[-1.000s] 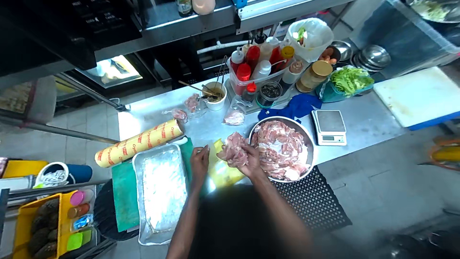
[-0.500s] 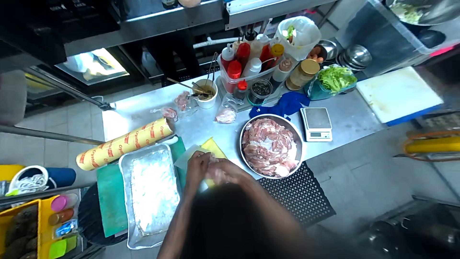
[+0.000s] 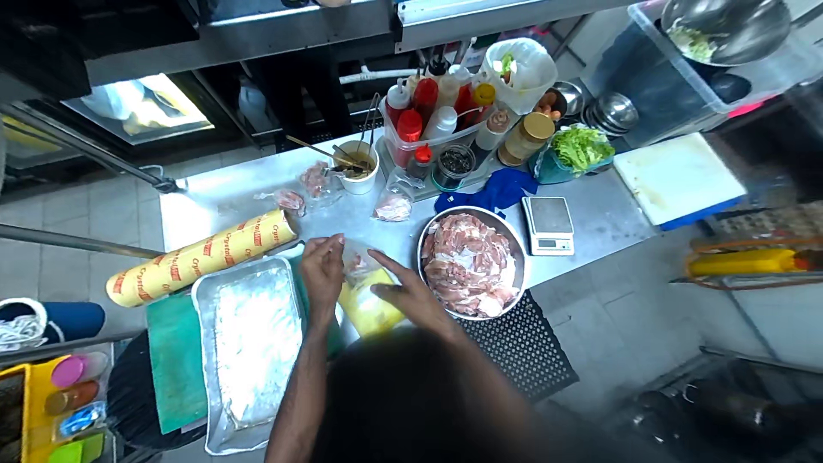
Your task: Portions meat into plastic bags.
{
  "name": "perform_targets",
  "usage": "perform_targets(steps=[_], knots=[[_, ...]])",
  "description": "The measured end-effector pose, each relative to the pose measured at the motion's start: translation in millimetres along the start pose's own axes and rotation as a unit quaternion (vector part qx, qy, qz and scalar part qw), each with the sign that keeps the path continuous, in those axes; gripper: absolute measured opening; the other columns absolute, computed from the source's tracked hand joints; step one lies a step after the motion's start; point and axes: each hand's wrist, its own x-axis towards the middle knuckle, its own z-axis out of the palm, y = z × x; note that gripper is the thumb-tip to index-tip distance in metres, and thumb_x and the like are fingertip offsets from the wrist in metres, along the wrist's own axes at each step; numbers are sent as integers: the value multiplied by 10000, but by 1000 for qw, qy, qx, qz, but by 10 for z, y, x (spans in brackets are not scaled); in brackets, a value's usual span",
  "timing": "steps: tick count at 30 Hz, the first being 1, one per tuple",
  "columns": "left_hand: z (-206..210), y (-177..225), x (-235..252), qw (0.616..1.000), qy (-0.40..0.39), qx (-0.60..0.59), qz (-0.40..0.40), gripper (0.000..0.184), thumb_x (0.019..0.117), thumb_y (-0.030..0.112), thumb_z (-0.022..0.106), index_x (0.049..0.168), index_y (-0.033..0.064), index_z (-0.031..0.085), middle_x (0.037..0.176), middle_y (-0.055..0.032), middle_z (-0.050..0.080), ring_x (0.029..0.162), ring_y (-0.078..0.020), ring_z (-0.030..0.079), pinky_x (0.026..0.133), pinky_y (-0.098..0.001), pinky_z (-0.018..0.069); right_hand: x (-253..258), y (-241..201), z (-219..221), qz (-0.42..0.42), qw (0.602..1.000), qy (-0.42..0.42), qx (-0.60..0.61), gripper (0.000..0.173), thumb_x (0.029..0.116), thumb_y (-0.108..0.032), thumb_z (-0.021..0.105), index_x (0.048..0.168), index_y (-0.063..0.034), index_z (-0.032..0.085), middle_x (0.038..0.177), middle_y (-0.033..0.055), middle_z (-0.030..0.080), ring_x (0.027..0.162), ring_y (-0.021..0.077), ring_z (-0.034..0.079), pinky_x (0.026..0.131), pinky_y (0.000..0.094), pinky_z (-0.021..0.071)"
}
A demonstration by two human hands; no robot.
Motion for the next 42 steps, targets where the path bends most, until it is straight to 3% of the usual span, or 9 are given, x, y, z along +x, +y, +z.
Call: perform_targets(steps=[3, 7, 13, 16, 20, 25, 32, 39, 42], knots=[[53, 266, 192, 998, 34, -52, -1, 243, 1004, 199, 668, 1185, 46, 723, 1100, -123, 612, 640, -134, 655, 560, -300, 623, -2, -3, -310, -40, 997, 52, -31, 422, 1010, -167, 643, 1428, -127, 604, 1422, 70, 619, 1215, 189, 657, 1023, 396, 579], [123, 431, 286, 987, -138, -54, -59, 524, 1013, 220, 659, 1510, 212, 492, 1460, -136, 461, 931, -252, 736, 723, -456, 677, -151, 85, -836, -23, 979, 180, -97, 392, 1007, -174, 647, 1398, -144, 630, 1265, 64, 692, 1038, 162, 694, 889, 386, 598], [289, -518, -240, 922, -326, 175, -114, 317, 1042, 303, 560, 1205, 84, 721, 1133, -149, 714, 911, -269, 728, 842, -493, 610, -627, 493, -1517, 44, 905, 336, -257, 277, 1001, -219, 664, 1262, -136, 708, 1119, 55, 737, 959, 146, 721, 854, 393, 616], [416, -1024, -788, 862, -370, 328, -110, 329, 1018, 300, 590, 1236, 96, 728, 1305, -187, 641, 1218, -379, 602, 1024, -538, 503, -827, 674, -1517, 79, 907, 313, -272, 275, 999, -248, 653, 1238, -131, 720, 1057, 54, 743, 913, 122, 717, 812, 332, 610], [454, -1239, -1076, 854, -327, 404, -6, 398, 1021, 343, 588, 1319, 98, 686, 1413, -231, 551, 1241, -454, 543, 975, -567, 499, -847, 790, -1296, 77, 926, 255, -268, 301, 1018, -277, 610, 1245, -112, 717, 1106, 61, 738, 950, 117, 716, 842, 315, 606], [495, -1180, -962, 841, -379, 386, -22, 249, 1012, 213, 562, 1060, 87, 770, 1406, -145, 568, 1277, -389, 518, 1024, -540, 460, -617, 748, -990, 33, 942, 188, -275, 320, 1041, -324, 575, 1260, -140, 718, 1138, 48, 734, 990, 110, 711, 893, 315, 598], [38, -683, -845, 999, -41, -14, -22, 221, 1038, 85, 525, 1075, -74, 674, 1104, -150, 685, 1039, -194, 668, 950, -354, 560, -420, 610, -766, -30, 960, 173, -217, 286, 1047, -322, 585, 1216, -143, 731, 1102, 12, 736, 965, 81, 702, 885, 292, 593], [-23, -146, -659, 837, 39, -490, -241, 226, 1043, -18, 386, 1084, 32, 603, 986, -88, 730, 908, -182, 722, 852, -381, 616, -51, 385, -95, 78, 996, 44, 17, 719, 966, -484, 676, 1534, -98, 463, 1459, 119, 571, 1312, 183, 580, 1116, 406, 491], [4, -90, -699, 787, 19, -553, -271, 259, 1069, 49, 363, 1138, 24, 612, 1036, -123, 723, 944, -221, 723, 863, -420, 613, -9, 324, 80, 11, 995, 95, 21, 363, 1016, -368, 632, 1181, -57, 722, 1047, 53, 744, 978, 109, 693, 915, 350, 568]])
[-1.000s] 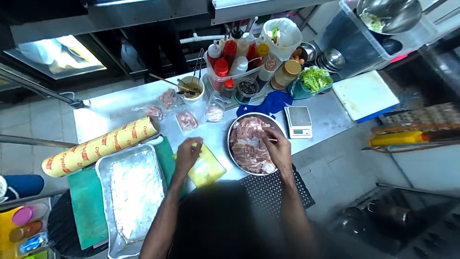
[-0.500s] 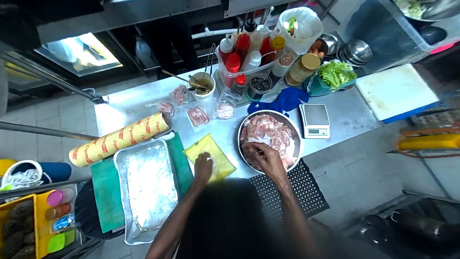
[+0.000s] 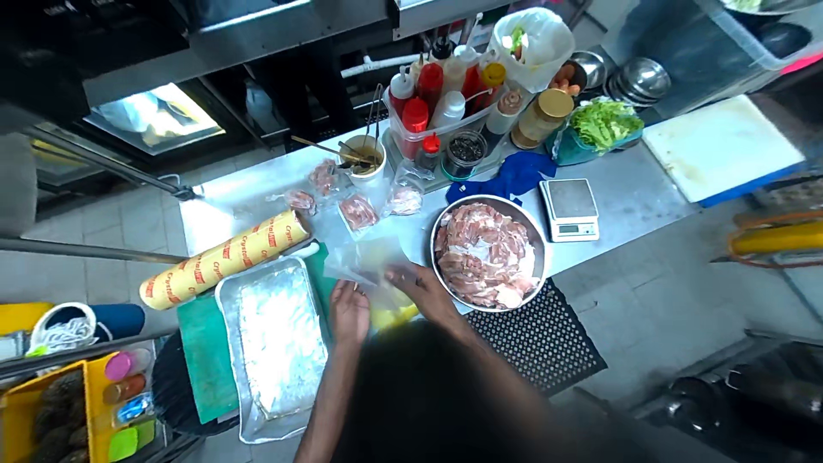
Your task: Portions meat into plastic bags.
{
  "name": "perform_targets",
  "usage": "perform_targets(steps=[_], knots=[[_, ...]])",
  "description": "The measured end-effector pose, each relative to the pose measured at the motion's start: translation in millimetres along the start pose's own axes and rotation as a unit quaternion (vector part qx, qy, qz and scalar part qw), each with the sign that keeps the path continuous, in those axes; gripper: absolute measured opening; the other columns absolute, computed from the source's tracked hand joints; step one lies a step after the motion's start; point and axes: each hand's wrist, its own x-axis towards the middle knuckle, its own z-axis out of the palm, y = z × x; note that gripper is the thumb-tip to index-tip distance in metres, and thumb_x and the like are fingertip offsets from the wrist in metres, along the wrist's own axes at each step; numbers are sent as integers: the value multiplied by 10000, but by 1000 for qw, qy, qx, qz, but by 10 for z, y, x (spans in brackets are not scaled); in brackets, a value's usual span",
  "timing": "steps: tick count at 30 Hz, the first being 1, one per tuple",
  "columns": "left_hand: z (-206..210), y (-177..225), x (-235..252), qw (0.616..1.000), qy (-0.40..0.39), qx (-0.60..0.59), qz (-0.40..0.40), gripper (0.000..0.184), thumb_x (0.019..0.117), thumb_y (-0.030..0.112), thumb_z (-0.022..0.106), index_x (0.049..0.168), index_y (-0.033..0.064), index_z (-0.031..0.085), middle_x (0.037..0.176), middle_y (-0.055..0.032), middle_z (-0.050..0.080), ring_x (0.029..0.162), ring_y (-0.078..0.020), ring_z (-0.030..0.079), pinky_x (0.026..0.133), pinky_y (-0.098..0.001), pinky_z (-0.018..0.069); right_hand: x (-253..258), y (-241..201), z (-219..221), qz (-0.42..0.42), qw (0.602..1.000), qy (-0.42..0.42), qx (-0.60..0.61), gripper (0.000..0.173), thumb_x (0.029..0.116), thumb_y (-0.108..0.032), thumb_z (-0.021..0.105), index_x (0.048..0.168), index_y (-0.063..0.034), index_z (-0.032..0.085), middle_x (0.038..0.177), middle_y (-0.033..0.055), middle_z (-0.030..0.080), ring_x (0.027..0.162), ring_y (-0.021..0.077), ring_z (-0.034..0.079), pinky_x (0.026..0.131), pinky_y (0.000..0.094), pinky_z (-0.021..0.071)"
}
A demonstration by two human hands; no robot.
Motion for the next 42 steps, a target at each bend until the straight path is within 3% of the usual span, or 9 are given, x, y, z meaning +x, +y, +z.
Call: perform_targets(steps=[7, 10, 13, 17, 22, 28, 32, 39, 42], knots=[[-137, 121, -96, 997, -21, 22, -77, 1001, 837, 890, 345, 1380, 74, 551, 1240, -128, 692, 1146, -246, 674, 965, -468, 572, -91, -76, -263, -9, 978, 187, -95, 287, 928, -384, 750, 844, -110, 757, 686, -17, 667, 602, 76, 600, 604, 305, 521], [-225, 139, -160, 986, -84, 132, -59, 463, 1041, 354, 576, 1275, -40, 640, 1164, -168, 718, 1028, -233, 720, 905, -395, 607, -109, -63, -415, -5, 975, 194, -106, 300, 882, -385, 801, 778, -113, 734, 655, -21, 647, 593, 70, 588, 606, 302, 514], [-249, 147, -96, 978, -64, 195, -46, 204, 971, -39, 612, 1159, -82, 678, 1054, -201, 741, 919, -257, 746, 852, -395, 628, -82, 7, -536, 24, 984, 153, -87, 315, 871, -382, 816, 769, -97, 727, 636, -16, 634, 560, 70, 564, 573, 287, 494], [-193, 175, -31, 961, -14, 274, 16, 163, 853, -79, 745, 1008, -69, 696, 883, -158, 751, 777, -207, 732, 749, -347, 629, -76, 80, -607, 45, 949, 231, -210, 615, 826, -513, 817, 1265, -108, 674, 1100, 89, 712, 997, 220, 681, 893, 477, 567], [-14, 127, -40, 944, -31, 322, 71, 207, 818, -36, 801, 987, -28, 681, 840, -89, 727, 732, -157, 704, 698, -317, 623, -187, 4, -243, -121, 914, 296, -249, 535, 847, -468, 813, 1175, -64, 687, 1178, 144, 636, 1090, 281, 616, 922, 459, 546], [-48, 190, -39, 978, -146, 152, -7, 168, 1004, 157, 637, 1116, 53, 707, 1059, -64, 721, 966, -157, 692, 891, -373, 591, -36, 404, -239, 75, 980, 178, -47, 766, 882, -515, 754, 1460, -73, 515, 1399, 201, 541, 1210, 268, 592, 969, 417, 548], [-92, 279, -54, 982, -150, -83, -85, 333, 1000, 234, 640, 1295, 79, 629, 1307, -219, 648, 1232, -433, 610, 1041, -705, 452, -76, 567, -185, 183, 965, 41, 181, 575, 1024, -400, 616, 1452, -35, 502, 1316, 125, 649, 1168, 171, 652, 992, 361, 560], [-210, 256, 137, 976, 113, 182, 27, 259, 1065, 96, 512, 1309, 11, 526, 1075, -122, 699, 916, -209, 707, 792, -394, 620, -161, 469, -172, 162, 905, 6, 393, 230, 1075, -130, 507, 1163, 23, 655, 1038, 111, 726, 860, 163, 704, 767, 321, 610], [-249, 184, 36, 877, 159, 436, 127, 713, 937, 272, 749, 1506, 34, 392, 1435, -172, 512, 1240, -241, 562, 974, -406, 536, -95, 443, -157, 118, 955, 97, 252, 158, 1004, -83, 638, 1091, 32, 703, 937, 77, 735, 785, 105, 678, 729, 268, 584]])
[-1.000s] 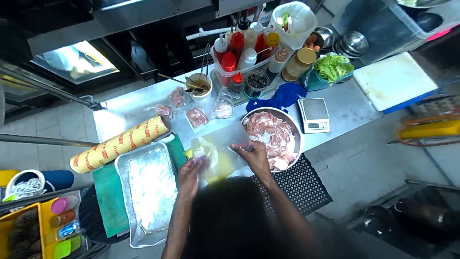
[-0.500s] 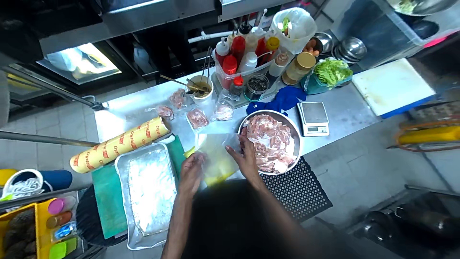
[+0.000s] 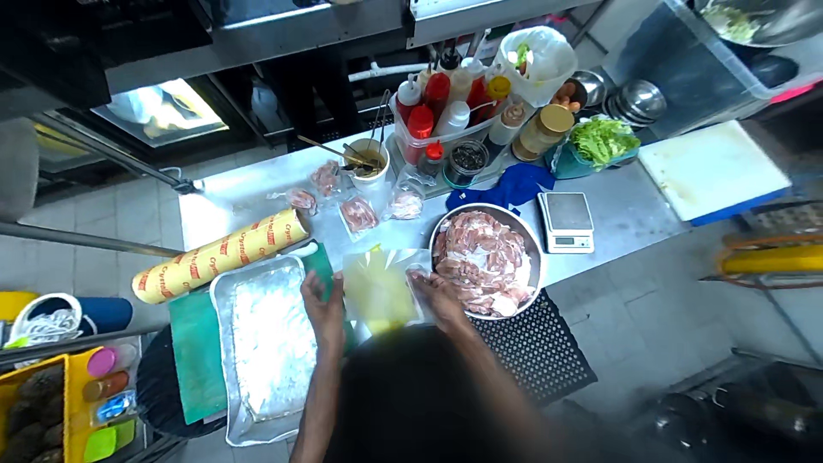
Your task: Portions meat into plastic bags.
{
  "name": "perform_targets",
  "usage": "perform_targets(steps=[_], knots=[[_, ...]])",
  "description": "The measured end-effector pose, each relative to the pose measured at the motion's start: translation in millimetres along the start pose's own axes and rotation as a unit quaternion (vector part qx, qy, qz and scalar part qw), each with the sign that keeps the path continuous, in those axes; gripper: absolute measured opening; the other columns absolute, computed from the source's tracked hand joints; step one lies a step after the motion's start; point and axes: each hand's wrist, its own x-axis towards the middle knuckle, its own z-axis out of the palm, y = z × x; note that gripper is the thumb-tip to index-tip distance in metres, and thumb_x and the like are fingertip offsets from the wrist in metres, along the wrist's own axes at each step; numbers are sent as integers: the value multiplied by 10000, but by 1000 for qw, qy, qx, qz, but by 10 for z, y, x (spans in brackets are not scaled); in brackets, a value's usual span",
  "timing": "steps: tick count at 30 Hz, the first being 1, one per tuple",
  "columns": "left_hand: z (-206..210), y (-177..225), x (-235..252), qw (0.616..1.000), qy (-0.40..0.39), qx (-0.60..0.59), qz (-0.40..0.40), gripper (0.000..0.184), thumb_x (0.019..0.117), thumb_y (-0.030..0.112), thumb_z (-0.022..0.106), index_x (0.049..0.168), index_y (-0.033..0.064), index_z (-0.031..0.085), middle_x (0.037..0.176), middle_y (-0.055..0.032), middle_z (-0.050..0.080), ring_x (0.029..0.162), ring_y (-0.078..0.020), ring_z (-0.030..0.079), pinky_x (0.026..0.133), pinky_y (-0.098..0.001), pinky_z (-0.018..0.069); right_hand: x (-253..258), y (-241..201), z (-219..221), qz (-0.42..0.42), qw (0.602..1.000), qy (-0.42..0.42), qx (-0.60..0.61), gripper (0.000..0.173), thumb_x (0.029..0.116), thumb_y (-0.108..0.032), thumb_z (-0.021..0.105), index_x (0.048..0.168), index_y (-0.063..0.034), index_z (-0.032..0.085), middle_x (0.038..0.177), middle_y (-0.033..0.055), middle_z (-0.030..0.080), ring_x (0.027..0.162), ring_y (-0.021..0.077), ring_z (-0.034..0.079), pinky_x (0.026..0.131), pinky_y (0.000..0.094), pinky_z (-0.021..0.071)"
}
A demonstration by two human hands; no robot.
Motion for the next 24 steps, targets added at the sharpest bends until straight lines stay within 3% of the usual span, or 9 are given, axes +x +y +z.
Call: perform_targets(steps=[2, 4, 6, 8, 12, 16, 18, 20, 24], knots=[[44, 115, -166, 987, 2, 101, 126, 676, 920, 334, 758, 1407, -36, 471, 1381, -236, 520, 1239, -304, 543, 968, -440, 521, 27, -17, 72, -43, 995, 52, -79, 174, 906, -113, 778, 1009, 22, 738, 879, 78, 746, 771, 117, 691, 734, 298, 594], [162, 241, -323, 976, -80, 79, 186, 377, 923, 238, 755, 1163, -25, 631, 1105, -139, 673, 988, -216, 669, 814, -375, 591, 33, -43, 188, -72, 988, 71, -119, 230, 821, -166, 865, 899, -7, 718, 792, 53, 709, 723, 111, 666, 701, 301, 582], [291, 330, -424, 959, -251, 18, 129, 367, 914, 164, 759, 1189, -33, 615, 1050, -104, 716, 909, -196, 720, 761, -358, 634, 36, -36, 305, -82, 987, 45, -128, 235, 796, -167, 876, 866, -20, 707, 743, 30, 688, 675, 88, 646, 662, 283, 571], [384, 317, -441, 943, -325, 1, 74, 532, 845, 195, 842, 1254, -19, 578, 1094, -109, 700, 951, -219, 720, 805, -377, 649, 39, -33, 386, -44, 994, 4, -102, 226, 837, -178, 837, 833, -33, 664, 696, 0, 612, 626, 75, 572, 622, 269, 525], [238, 265, -253, 949, -285, -3, 136, 243, 885, 86, 781, 1076, -20, 673, 945, -93, 732, 816, -185, 724, 741, -341, 639, 64, -165, 240, 63, 995, -76, 26, 207, 974, -204, 712, 1006, -2, 682, 829, 53, 708, 724, 120, 676, 689, 312, 601], [109, 200, -67, 959, -195, 72, 190, 200, 944, 95, 668, 1130, 22, 671, 1046, -70, 702, 872, -137, 677, 720, -280, 583, 93, -81, 85, -59, 973, -60, -214, 359, 856, -329, 825, 728, -87, 593, 602, -52, 503, 537, 48, 467, 538, 249, 418], [135, 226, -107, 945, -235, 144, 175, 378, 944, 109, 621, 1316, 43, 598, 1267, -113, 634, 1025, -185, 649, 780, -330, 580, 47, -57, 161, -88, 946, -27, -311, 399, 848, -434, 806, 767, -88, 625, 620, -23, 518, 558, 100, 485, 563, 325, 436], [216, 265, -184, 926, -299, 169, 154, 549, 901, 148, 685, 1419, 51, 528, 1347, -132, 598, 1154, -222, 623, 876, -389, 578, -7, -43, 302, -111, 931, 0, -349, 385, 884, -460, 766, 886, -85, 682, 696, 12, 609, 627, 134, 578, 621, 370, 509], [378, 228, -265, 940, -264, 164, 142, 534, 775, 164, 800, 1245, 9, 598, 1122, -124, 664, 1025, -197, 653, 857, -380, 575, -13, -33, 392, -136, 927, -69, -344, 378, 958, -425, 700, 1098, -74, 708, 949, 78, 714, 857, 167, 682, 804, 404, 575]])
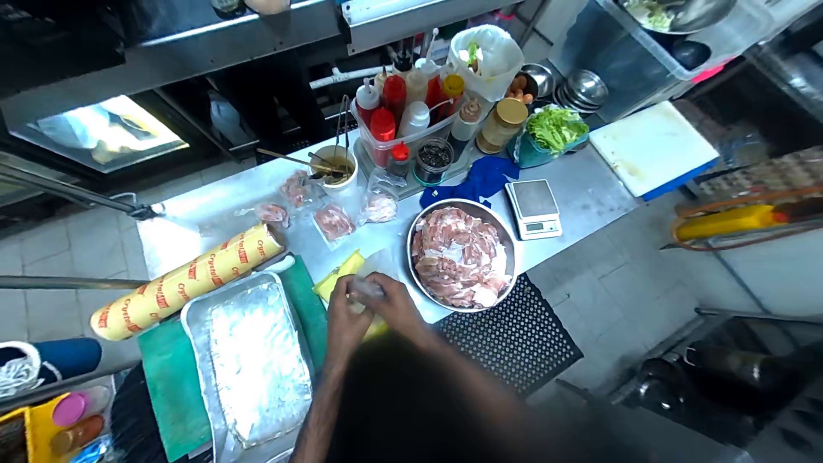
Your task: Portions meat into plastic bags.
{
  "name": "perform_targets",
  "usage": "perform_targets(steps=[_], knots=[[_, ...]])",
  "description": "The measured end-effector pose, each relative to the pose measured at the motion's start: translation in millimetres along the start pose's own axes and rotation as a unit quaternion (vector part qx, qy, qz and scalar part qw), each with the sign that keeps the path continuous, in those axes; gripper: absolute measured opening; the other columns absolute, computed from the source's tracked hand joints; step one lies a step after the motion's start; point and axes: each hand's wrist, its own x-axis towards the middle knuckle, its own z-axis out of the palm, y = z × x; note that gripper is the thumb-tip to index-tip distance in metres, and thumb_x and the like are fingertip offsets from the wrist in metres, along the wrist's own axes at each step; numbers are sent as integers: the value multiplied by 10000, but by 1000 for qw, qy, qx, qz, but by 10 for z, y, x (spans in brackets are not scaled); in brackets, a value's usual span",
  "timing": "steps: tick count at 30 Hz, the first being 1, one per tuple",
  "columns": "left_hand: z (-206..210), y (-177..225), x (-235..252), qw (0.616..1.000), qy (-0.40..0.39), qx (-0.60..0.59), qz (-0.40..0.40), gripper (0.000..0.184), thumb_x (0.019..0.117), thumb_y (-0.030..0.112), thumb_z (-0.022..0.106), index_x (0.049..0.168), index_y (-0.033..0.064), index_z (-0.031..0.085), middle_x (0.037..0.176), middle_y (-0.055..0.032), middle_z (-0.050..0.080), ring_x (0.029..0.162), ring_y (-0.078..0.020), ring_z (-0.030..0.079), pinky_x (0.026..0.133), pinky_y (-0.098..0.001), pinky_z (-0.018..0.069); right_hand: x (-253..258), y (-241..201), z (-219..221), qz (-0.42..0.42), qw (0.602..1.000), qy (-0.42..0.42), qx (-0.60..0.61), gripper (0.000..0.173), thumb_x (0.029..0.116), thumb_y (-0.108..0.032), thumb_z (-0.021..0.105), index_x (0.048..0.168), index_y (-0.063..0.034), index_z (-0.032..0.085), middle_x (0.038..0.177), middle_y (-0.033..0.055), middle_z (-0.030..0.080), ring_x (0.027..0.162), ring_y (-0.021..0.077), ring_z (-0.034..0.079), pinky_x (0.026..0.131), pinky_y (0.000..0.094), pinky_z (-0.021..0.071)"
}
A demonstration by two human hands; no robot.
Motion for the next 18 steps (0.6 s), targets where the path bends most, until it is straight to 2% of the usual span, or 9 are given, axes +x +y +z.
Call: perform_targets(steps=[2, 4, 6, 7, 9, 12, 14, 16, 18], knots=[[-5, -11, 18, 1000, 20, 6, -10, 440, 803, 123, 797, 1180, -16, 621, 1067, -143, 673, 984, -224, 662, 840, -404, 578, -49, 45, -105, -31, 1000, -7, 0, 302, 981, -314, 685, 1098, -39, 729, 985, 95, 730, 887, 157, 698, 832, 375, 594], [-116, 1, 26, 997, 39, 58, -30, 414, 797, 59, 760, 1182, -23, 634, 1116, -166, 678, 1069, -281, 651, 922, -446, 557, -89, 50, -193, -35, 999, 21, -29, 238, 986, -211, 666, 1112, -22, 738, 1004, 96, 750, 889, 147, 722, 827, 360, 618], [-231, 86, 35, 986, 28, 154, -60, 477, 772, 77, 776, 1230, 24, 655, 1230, -175, 660, 1210, -357, 583, 1050, -518, 475, -49, 57, -240, -33, 993, 59, -95, 262, 991, -276, 661, 1056, -34, 737, 837, 80, 705, 716, 162, 656, 684, 403, 572], [-218, 143, 28, 977, 10, 201, -65, 498, 776, 75, 769, 1261, 60, 661, 1273, -180, 645, 1239, -384, 560, 1059, -541, 460, -29, 63, -236, -35, 989, 74, -125, 300, 989, -324, 661, 1033, -37, 734, 753, 85, 660, 633, 189, 605, 616, 439, 536], [-57, 180, -18, 967, 1, 256, -14, 495, 799, 1, 719, 1280, 104, 666, 1244, -176, 647, 1175, -380, 595, 971, -514, 525, -24, 45, -181, -36, 982, 84, -163, 337, 962, -346, 690, 1098, -39, 726, 711, 109, 633, 572, 229, 567, 571, 483, 508], [66, 85, -6, 967, 47, 240, 75, 439, 852, -34, 658, 1276, 81, 667, 1139, -163, 669, 1039, -327, 673, 835, -444, 601, 29, -23, -137, -22, 992, 38, -121, 592, 866, -312, 787, 1375, -81, 593, 752, 81, 613, 581, 182, 537, 568, 415, 493], [-110, 71, -1, 974, 65, 214, 31, 430, 880, 26, 669, 1309, 51, 647, 1189, -168, 690, 1106, -317, 675, 918, -461, 581, 71, -61, -153, -7, 993, -9, -117, 753, 839, -321, 824, 1487, -131, 491, 752, 59, 639, 583, 166, 573, 572, 392, 529], [-307, 72, -14, 981, 88, 172, -17, 466, 882, 78, 698, 1335, -8, 632, 1259, -194, 676, 1166, -299, 657, 1012, -444, 537, 81, -110, -247, 13, 979, -21, -203, 758, 870, -250, 778, 1539, -135, 439, 824, 126, 682, 672, 282, 646, 655, 525, 562], [-324, 23, -44, 979, 91, 180, 5, 446, 883, 124, 711, 1302, -11, 642, 1239, -173, 685, 1110, -264, 686, 967, -419, 576, 83, -160, -307, 68, 959, -1, -275, 675, 899, -206, 699, 1533, -173, 471, 933, 165, 722, 808, 359, 697, 766, 598, 563]])
